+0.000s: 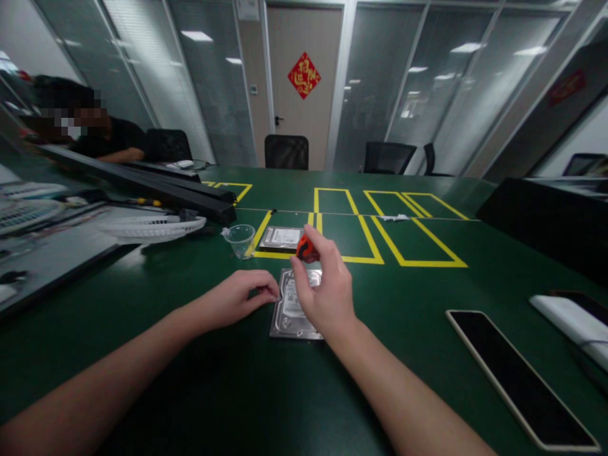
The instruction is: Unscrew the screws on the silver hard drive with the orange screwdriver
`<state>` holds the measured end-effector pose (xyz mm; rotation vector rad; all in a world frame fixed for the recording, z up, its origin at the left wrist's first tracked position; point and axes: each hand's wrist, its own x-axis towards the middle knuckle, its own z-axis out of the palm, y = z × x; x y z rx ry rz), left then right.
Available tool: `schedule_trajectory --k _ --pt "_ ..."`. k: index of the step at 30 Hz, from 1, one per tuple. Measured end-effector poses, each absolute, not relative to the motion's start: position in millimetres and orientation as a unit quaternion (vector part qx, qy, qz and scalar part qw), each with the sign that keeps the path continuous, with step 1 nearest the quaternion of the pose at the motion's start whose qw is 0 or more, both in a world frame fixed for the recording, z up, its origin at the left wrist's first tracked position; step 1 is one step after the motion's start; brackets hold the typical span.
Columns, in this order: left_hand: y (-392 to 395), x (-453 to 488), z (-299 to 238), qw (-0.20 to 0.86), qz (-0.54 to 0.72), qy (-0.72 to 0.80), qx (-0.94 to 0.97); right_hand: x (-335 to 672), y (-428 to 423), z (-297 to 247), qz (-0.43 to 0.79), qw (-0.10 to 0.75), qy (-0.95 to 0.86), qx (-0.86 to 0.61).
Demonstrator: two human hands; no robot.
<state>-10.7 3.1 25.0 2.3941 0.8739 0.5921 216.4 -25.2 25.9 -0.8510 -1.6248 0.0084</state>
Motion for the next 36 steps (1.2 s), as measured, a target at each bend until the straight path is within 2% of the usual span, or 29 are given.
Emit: schedule_trajectory --k 14,36 --pt "5.3 -4.5 15.4 0.345 0.241 0.361 0.832 216.2 -25.9 26.9 0.006 0.601 -0.705 -0.376" --pt "6.1 -5.1 14.5 0.365 0.241 0.364 0.822 216.6 -26.3 27.3 -0.002 0.599 -0.708 -0.374"
